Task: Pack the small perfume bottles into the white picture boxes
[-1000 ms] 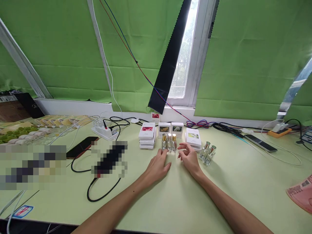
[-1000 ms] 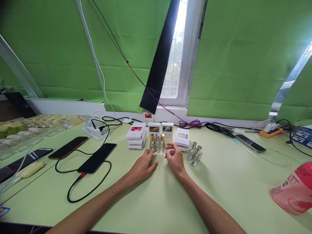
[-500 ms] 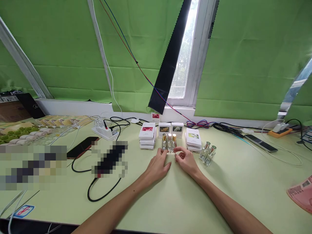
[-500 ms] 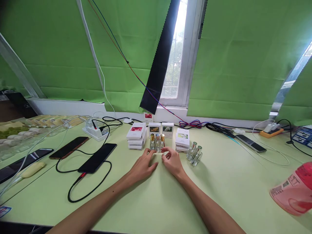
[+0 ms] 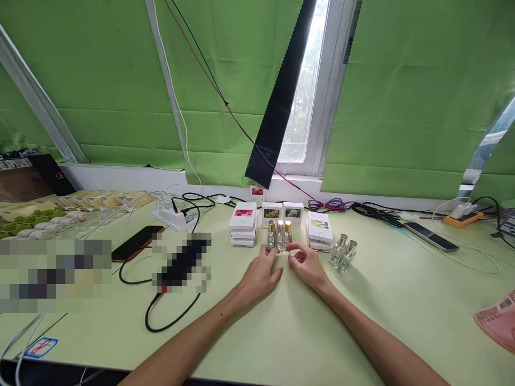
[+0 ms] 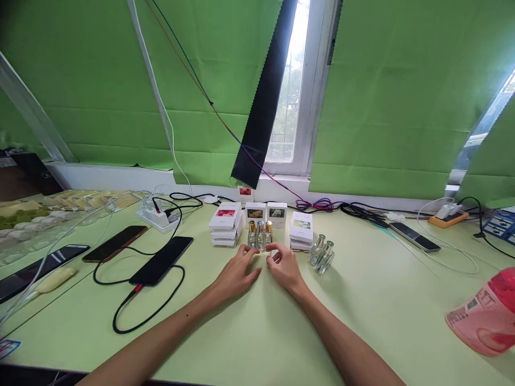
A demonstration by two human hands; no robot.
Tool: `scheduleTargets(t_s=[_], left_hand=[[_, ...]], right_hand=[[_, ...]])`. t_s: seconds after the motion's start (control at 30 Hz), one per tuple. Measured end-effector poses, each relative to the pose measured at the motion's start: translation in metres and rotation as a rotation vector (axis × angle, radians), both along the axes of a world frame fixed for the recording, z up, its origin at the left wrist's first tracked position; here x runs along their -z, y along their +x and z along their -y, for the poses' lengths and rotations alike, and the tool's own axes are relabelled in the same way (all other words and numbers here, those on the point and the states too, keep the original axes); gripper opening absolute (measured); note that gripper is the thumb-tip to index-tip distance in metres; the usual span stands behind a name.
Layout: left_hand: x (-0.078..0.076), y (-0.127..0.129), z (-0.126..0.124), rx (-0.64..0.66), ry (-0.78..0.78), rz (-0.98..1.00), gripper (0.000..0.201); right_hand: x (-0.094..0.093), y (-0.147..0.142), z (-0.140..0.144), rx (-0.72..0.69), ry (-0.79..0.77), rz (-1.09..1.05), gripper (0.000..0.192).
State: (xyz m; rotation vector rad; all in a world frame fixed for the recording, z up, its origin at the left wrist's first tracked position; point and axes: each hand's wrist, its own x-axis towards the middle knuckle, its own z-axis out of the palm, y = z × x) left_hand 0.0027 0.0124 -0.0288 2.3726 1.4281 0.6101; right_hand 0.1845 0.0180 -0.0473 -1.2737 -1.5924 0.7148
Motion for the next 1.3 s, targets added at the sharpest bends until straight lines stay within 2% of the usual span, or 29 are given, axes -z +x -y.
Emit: scheduleTargets(t_s=[0.1, 0.3, 0.53, 0.63, 0.77, 0.87, 1.07, 1.3], left_hand=[[0.001, 0.000, 0.000, 0.008, 0.041, 0.048, 0.034], [-0.001, -0.002, -0.011, -0.046, 0.256, 0.195, 0.021], [-0.013, -0.027, -0.038, -0.282, 0.652, 0.317, 0.021], [-0.017, -0.041, -0.049, -0.396, 0.746, 0.276, 0.026], [-0.017, -0.054, -0.060, -0.502, 0.700, 0.226, 0.042], [-0.015, -0.059, -0.066, -0.518, 0.624, 0.226, 0.048], [-0.007, -0.064, -0.072, -0.466, 0.577, 0.232, 0.051], [0.000, -0.067, -0.080, -0.391, 0.585, 0.225, 0.044]], right_hand=[[0.001, 0.000, -0.001, 0.002, 0.001, 0.008, 0.031], [0.003, -0.001, -0.002, -0.001, 0.016, -0.004, 0.030], [-0.001, -0.002, 0.001, 0.006, -0.002, 0.008, 0.028], [-0.001, -0.002, 0.002, 0.002, 0.000, 0.011, 0.027], [0.001, -0.003, 0.001, 0.003, 0.010, 0.014, 0.027], [0.002, -0.003, 0.000, 0.005, 0.011, -0.003, 0.025], [0.003, -0.004, -0.001, -0.003, 0.011, -0.014, 0.022], [0.003, -0.004, -0.001, -0.004, 0.024, 0.001, 0.022]])
